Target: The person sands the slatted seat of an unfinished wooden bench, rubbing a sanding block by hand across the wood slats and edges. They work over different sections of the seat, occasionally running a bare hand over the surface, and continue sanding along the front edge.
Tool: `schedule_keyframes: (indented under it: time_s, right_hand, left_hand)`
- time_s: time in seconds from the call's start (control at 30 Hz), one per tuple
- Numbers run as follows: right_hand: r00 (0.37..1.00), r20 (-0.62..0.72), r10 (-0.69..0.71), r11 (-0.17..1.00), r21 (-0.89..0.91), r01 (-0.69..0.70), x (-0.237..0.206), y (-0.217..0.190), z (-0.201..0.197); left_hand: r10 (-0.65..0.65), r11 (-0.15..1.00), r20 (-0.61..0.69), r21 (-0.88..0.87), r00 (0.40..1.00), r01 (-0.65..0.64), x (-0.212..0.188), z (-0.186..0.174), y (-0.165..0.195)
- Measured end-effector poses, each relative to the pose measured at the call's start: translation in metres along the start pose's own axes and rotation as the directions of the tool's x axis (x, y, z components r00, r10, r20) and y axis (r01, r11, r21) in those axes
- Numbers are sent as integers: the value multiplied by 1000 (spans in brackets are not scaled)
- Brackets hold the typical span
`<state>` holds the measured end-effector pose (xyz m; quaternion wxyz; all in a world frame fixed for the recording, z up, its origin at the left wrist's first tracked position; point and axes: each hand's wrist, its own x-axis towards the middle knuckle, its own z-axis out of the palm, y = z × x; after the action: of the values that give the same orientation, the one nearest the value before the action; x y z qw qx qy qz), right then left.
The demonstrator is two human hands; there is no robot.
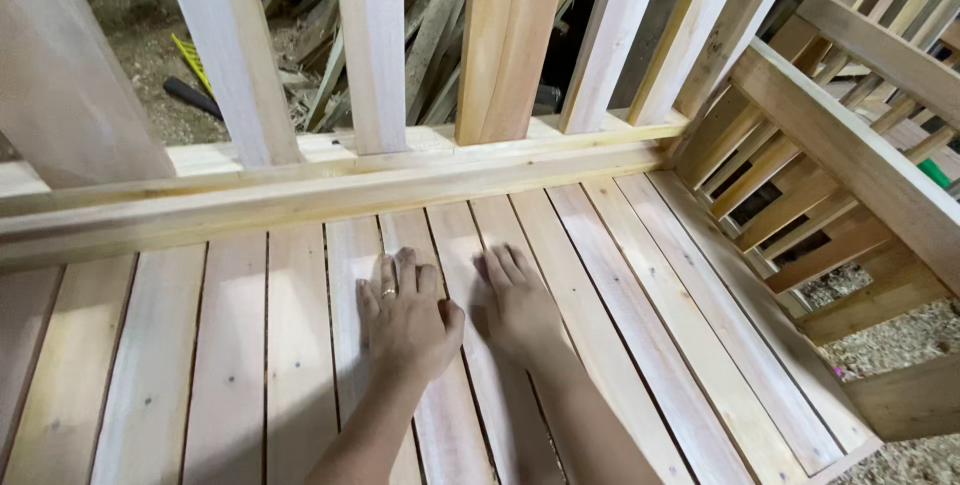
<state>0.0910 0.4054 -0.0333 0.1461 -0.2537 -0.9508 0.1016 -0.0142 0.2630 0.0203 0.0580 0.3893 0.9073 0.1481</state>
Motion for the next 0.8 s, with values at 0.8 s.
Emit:
schedule_keyframes:
  time_s: [0.8]
  right_hand:
    - [994, 56, 90, 990, -115, -83, -13, -3, -28]
  left_hand:
    - [-7, 1000, 28, -25, 1000, 8, -1, -7, 1]
